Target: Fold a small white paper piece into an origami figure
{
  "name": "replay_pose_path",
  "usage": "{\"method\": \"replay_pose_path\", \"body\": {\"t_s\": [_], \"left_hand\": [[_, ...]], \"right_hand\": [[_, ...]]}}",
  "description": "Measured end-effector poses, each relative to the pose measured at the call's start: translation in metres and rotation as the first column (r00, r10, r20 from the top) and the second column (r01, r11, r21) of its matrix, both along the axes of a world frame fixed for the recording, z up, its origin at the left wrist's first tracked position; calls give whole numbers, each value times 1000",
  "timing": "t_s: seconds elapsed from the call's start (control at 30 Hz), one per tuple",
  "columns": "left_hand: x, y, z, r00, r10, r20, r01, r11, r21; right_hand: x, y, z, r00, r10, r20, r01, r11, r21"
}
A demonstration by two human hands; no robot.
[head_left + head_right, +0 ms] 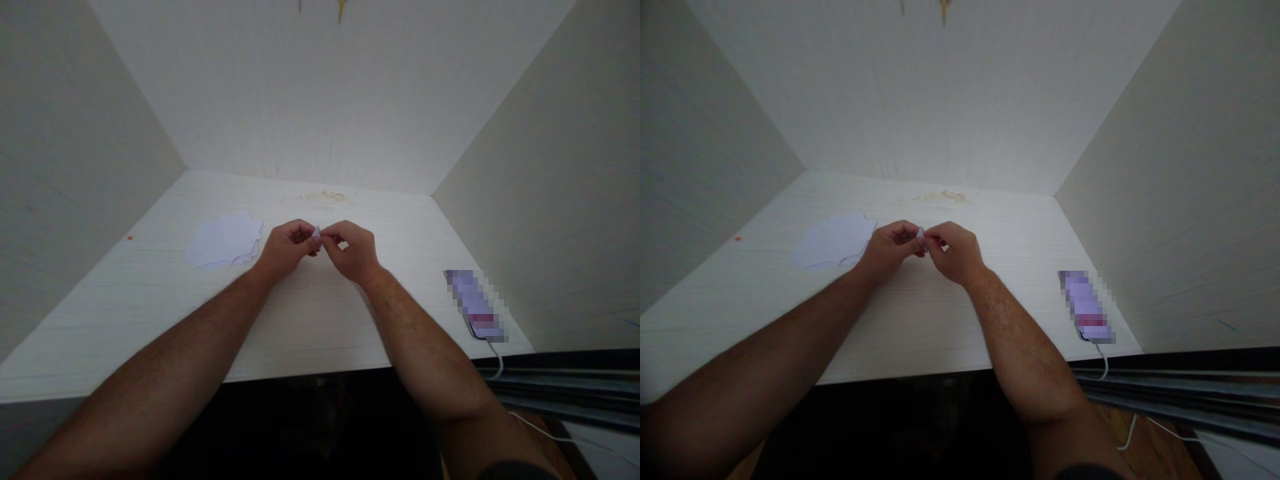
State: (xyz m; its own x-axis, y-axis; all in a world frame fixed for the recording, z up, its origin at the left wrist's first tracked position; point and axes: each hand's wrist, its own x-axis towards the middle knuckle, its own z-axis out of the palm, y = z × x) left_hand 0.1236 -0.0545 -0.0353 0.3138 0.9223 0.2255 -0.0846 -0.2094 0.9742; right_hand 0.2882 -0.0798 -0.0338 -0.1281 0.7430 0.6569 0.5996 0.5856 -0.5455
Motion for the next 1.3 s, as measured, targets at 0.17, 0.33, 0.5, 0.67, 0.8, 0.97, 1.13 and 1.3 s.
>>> {"method": "replay_pose_path", "body": {"t_s": [0.17,0.33,0.5,0.67,0.8,0.97,1.13,1.3], "left_hand": [[1,1,-1,999,31,22,-32,998,63],[2,2,-4,997,79,7,-79,990,114],[1,3,-6,995,100,10,-100,984,150],[1,3,-6,993,117,0,-116,981,157],[1,3,-6,993,118,11,-119,981,152],[1,2,-6,990,143,-7,-140,978,155],[1,1,-5,987,159,-11,-155,971,181],[0,1,-5,989,145,-1,-142,972,186]], "right_hand": [[-2,0,3,996,-8,-87,3,998,-61],[-2,0,4,993,0,-114,-9,997,-78],[-3,0,5,990,-2,-143,-8,998,-70],[-4,-1,6,988,-38,-148,22,994,-109],[-4,-1,4,988,-27,-154,13,995,-96],[-4,-1,5,983,-37,-181,13,991,-134],[-6,-2,7,957,-45,-286,-15,979,-203],[-5,1,3,951,-37,-308,-42,968,-247]]}}
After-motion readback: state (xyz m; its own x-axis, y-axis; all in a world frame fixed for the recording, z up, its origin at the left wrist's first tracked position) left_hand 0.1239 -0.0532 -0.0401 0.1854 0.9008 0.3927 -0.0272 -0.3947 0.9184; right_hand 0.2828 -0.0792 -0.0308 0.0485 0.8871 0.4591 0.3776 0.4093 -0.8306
